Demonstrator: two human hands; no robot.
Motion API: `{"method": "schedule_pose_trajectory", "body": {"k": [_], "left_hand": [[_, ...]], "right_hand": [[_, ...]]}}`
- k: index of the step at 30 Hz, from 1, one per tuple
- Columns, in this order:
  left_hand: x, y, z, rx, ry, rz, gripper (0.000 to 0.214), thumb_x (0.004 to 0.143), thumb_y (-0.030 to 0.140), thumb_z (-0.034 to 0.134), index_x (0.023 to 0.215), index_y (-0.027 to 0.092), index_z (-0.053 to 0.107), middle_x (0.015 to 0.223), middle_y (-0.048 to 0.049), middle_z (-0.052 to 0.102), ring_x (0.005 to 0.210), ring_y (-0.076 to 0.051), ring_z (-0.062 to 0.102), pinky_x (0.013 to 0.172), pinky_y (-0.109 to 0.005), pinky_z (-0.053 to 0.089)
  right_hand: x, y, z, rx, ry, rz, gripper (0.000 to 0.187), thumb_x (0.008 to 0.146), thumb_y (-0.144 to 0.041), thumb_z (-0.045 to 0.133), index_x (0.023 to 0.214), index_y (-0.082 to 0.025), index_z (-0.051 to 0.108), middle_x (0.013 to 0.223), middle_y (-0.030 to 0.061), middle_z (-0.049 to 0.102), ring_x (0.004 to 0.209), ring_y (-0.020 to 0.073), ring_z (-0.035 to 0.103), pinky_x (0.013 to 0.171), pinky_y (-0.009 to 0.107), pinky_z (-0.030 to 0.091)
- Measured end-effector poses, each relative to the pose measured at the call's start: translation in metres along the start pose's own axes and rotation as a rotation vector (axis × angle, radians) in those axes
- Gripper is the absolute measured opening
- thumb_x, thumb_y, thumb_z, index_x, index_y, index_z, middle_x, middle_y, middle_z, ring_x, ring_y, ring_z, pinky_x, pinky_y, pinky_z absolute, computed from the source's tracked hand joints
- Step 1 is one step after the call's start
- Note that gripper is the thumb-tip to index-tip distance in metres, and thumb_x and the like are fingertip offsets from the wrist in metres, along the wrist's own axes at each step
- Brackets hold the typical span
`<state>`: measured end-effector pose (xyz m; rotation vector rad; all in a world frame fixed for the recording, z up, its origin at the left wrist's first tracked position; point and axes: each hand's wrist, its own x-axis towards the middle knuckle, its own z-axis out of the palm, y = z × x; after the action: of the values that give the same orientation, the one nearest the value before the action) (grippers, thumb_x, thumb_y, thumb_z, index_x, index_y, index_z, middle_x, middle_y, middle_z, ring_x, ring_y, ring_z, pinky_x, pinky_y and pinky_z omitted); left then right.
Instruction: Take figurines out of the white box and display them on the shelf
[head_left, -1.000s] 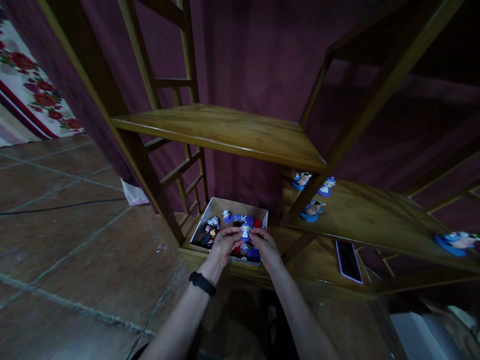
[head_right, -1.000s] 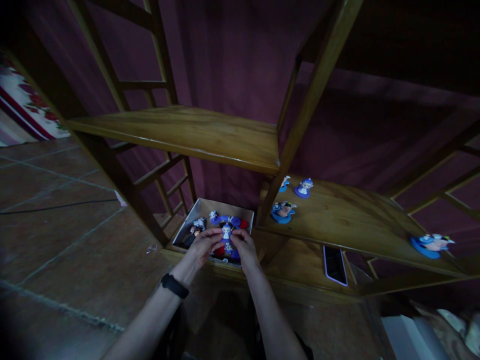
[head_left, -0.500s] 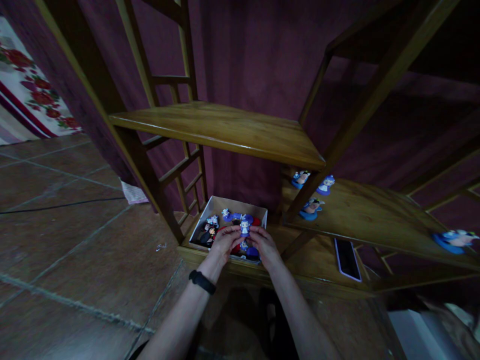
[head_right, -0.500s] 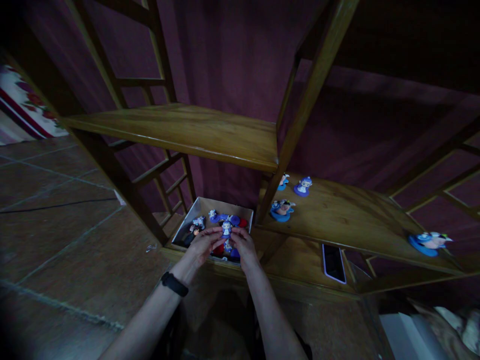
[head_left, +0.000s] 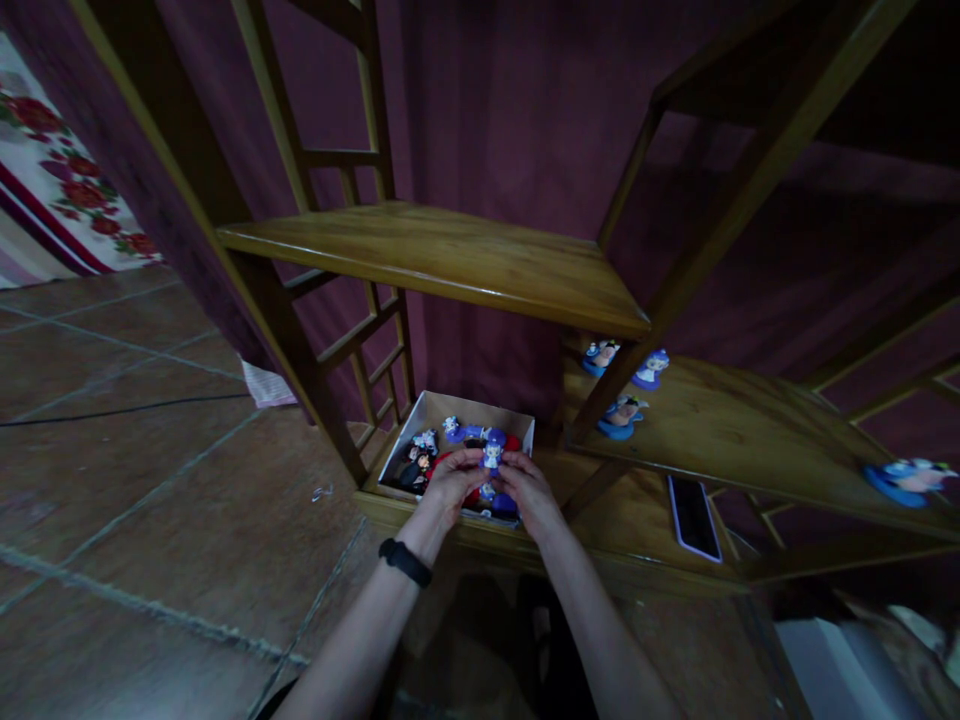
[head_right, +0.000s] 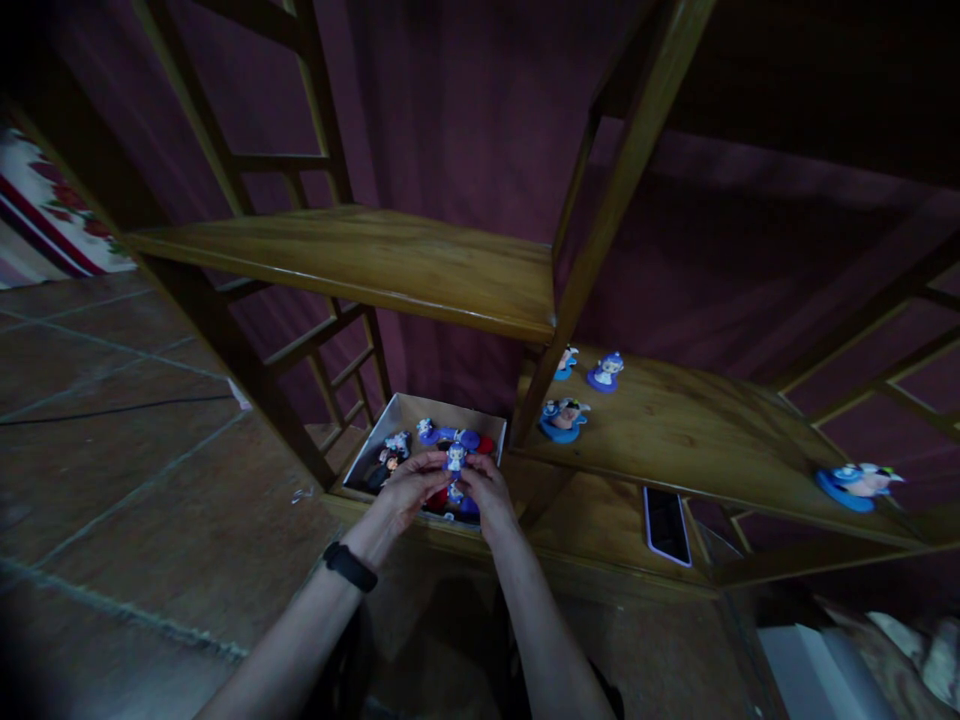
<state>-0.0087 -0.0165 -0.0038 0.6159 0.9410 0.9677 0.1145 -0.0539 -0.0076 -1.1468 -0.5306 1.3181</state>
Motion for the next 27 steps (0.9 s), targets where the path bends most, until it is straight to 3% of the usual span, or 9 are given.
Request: {"method": "schedule_pose_trajectory", "body": {"k": [14, 27], "left_hand": [[-0.0006, 0.0017, -0.0004, -0.010, -0.026, -0.024, 0.029, 0.057, 0.001, 0.073, 0.084, 0.011, 0.067, 0.076, -0.0067, 0.070, 0.068, -0.014, 0.066, 0.070, -0.024, 0.053], [0.0002, 0.0050, 0.0016, -0.034, 0.085, -0.055, 0.020, 0.068, -0.004, 0.059, 0.078, 0.010, 0.069, 0.073, -0.0077, 0.070, 0.068, -0.013, 0.066, 0.074, -0.026, 0.055]], "right_hand": [[0.0002, 0.0012, -0.0021, -0.035, 0.003, -0.013, 0.027, 0.056, -0.030, 0.071, 0.080, -0.020, 0.063, 0.078, 0.0005, 0.065, 0.071, 0.0148, 0.061, 0.069, 0.029, 0.048], [0.0014, 0.0021, -0.0045, -0.064, 0.013, -0.029, 0.025, 0.057, -0.030, 0.069, 0.080, -0.020, 0.066, 0.075, 0.0006, 0.065, 0.071, 0.0140, 0.059, 0.070, 0.029, 0.049]]}}
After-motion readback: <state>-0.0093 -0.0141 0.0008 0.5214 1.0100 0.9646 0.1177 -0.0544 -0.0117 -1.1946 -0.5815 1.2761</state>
